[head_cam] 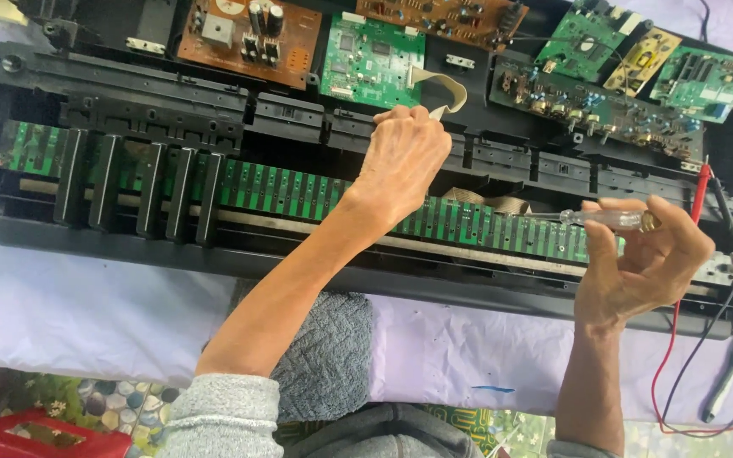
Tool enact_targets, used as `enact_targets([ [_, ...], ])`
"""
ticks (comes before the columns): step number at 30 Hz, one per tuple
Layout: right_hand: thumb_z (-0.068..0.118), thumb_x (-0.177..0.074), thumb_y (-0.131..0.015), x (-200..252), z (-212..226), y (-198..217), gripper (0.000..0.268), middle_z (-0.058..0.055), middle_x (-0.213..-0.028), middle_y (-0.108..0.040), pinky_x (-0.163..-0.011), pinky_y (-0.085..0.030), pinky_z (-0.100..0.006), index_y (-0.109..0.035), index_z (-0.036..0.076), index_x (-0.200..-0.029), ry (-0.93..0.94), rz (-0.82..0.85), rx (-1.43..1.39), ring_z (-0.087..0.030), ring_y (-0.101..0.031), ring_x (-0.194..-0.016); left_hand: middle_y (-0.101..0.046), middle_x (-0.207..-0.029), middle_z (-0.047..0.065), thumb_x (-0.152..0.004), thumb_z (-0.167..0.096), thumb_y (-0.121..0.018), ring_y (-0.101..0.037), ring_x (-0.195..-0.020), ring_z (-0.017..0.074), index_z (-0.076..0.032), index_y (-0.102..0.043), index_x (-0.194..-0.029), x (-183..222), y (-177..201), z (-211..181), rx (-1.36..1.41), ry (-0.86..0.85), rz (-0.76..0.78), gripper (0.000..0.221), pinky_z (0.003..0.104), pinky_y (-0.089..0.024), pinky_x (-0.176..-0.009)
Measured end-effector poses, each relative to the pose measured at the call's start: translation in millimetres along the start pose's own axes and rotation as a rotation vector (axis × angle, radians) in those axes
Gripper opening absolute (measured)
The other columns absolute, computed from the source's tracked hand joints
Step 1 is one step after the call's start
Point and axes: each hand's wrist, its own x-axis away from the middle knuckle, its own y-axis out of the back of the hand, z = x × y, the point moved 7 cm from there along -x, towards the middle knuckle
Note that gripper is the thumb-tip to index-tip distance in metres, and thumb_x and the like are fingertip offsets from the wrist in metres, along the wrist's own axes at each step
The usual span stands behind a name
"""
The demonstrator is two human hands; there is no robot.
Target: Disassembling an electronic keyboard by unscrewing internal circuit boards and disconnecting ribbon cables.
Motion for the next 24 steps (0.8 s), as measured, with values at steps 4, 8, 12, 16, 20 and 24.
enact_targets([
  [4, -0.001, -0.101, -0.086, 6, -2, 13, 0.051, -0.019, -0.120, -0.058, -0.079, -0.057, -0.034, -0.048, 0.002, -0.135, 0.002, -0.075, 0.169, -0.031, -0.068, -0.094, -0.066, -0.083, 0.024, -0.061, 0.001, -0.078, -0.072, -0.078, 0.0438, 0.007, -0.072, -0.089, 0, 1, 0, 0.018, 0.001, 0.004, 0.030, 0.031, -0.054, -0.044],
  [8, -0.003, -0.108, -0.074, -4, 8, 8, 0.049, -0.026, -0.110, -0.061, -0.091, -0.064, -0.044, -0.036, 0.006, -0.139, -0.017, -0.022, 0.080, -0.038, -0.070, -0.099, -0.066, -0.083, 0.023, -0.061, 0.002, -0.079, -0.071, -0.078, 0.0423, 0.007, -0.072, -0.090, 0, 1, 0, 0.029, 0.001, 0.017, 0.030, 0.031, -0.056, -0.046],
  [12, -0.006, -0.113, -0.067, -3, 5, 7, 0.043, -0.028, -0.118, -0.065, -0.091, -0.062, -0.041, -0.037, 0.009, -0.140, -0.034, 0.020, 0.036, -0.038, -0.070, -0.101, -0.066, -0.083, 0.024, -0.061, 0.003, -0.079, -0.072, -0.079, 0.0446, 0.008, -0.073, -0.093, -1, 1, 1, 0.052, 0.007, 0.015, 0.033, 0.030, -0.056, -0.043],
  [16, 0.002, -0.114, -0.066, 0, -2, 8, 0.039, -0.028, -0.117, -0.067, -0.089, -0.062, -0.041, -0.038, 0.009, -0.140, -0.024, -0.012, 0.067, -0.038, -0.072, -0.099, -0.067, -0.084, 0.023, -0.062, 0.000, -0.079, -0.072, -0.077, 0.0410, 0.007, -0.073, -0.093, 0, 3, 0, 0.020, -0.010, 0.010, 0.032, 0.030, -0.057, -0.046],
  [20, -0.002, -0.105, -0.077, 6, -4, 13, 0.048, -0.019, -0.121, -0.055, -0.088, -0.064, -0.039, -0.042, 0.007, -0.136, -0.003, -0.062, 0.089, -0.037, -0.070, -0.103, -0.065, -0.081, 0.021, -0.065, 0.001, -0.077, -0.070, -0.074, 0.0380, 0.007, -0.072, -0.091, 0, 3, 0, 0.010, -0.008, 0.006, 0.028, 0.030, -0.055, -0.045],
  [24, -0.006, -0.111, -0.071, 2, 4, 10, 0.044, -0.028, -0.117, -0.065, -0.093, -0.063, -0.042, -0.039, 0.006, -0.138, -0.016, 0.006, 0.123, -0.039, -0.072, -0.101, -0.066, -0.083, 0.022, -0.063, 0.000, -0.080, -0.070, -0.077, 0.0382, 0.007, -0.073, -0.094, -1, -1, 0, 0.028, -0.001, 0.041, 0.033, 0.031, -0.057, -0.046],
])
